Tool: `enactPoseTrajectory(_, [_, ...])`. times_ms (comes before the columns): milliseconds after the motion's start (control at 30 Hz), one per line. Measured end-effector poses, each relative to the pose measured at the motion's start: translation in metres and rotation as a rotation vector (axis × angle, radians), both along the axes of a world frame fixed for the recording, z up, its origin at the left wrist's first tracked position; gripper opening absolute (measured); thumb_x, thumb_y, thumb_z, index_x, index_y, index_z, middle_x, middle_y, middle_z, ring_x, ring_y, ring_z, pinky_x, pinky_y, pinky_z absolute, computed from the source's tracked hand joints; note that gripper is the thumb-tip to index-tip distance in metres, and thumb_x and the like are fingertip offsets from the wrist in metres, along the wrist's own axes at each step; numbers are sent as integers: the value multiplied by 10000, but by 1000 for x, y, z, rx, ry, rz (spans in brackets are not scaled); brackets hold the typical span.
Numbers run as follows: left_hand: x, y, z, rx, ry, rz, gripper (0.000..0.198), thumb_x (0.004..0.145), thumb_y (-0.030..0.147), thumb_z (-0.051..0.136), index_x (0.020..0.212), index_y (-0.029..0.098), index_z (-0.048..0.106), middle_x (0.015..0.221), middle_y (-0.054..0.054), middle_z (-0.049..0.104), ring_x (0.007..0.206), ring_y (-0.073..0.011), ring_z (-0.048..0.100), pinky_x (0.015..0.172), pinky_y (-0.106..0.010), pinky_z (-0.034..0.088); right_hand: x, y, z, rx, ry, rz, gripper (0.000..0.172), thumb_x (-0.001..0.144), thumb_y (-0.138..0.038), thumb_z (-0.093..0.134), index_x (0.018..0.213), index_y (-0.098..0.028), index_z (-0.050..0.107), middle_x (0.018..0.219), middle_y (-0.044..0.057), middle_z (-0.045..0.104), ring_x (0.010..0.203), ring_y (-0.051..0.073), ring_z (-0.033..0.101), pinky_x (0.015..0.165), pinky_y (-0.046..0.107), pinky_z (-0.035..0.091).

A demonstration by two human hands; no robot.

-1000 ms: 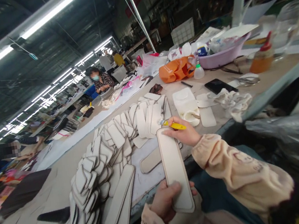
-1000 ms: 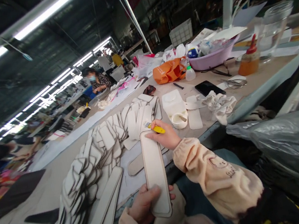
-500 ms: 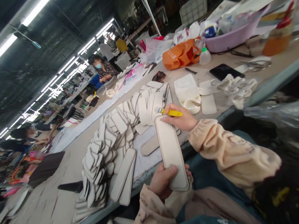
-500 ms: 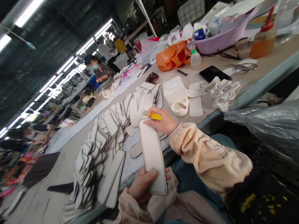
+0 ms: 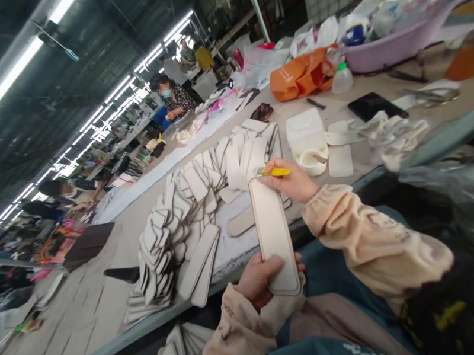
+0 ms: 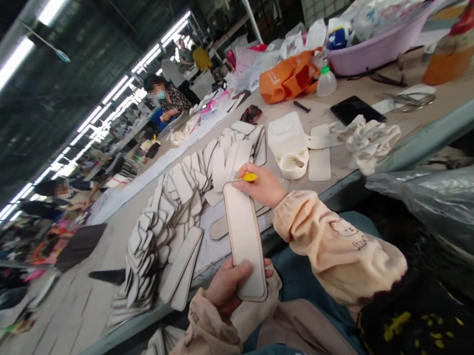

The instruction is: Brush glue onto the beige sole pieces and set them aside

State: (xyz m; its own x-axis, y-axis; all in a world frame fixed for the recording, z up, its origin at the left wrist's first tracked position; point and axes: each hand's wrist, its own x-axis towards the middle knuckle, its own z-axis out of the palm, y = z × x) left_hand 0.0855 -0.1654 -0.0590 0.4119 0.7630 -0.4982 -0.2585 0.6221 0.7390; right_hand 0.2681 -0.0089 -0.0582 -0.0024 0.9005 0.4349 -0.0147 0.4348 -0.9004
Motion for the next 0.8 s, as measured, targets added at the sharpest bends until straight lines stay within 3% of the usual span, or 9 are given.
enactPoseTrajectory(267, [0,2,-7,43,43,73,405,677,304,777,997,87,659,986,-176,707,807,-267,700,626,-303,552,-5,2,-4,-78,65,93,405,661,-461,762,836,-234,477,651,-72,449,563,111,412,533,251,333])
enactPoseTrajectory(800, [-12,9,-24,42,-22,17,459,642,342,792,992,70,674,944,-178,699,792,-269,685,644,-334,542,-12,2,-6,-93,8,103,352,705,-421,748,867,-224,505,710,-56,478,599,111,423,562,256,344])
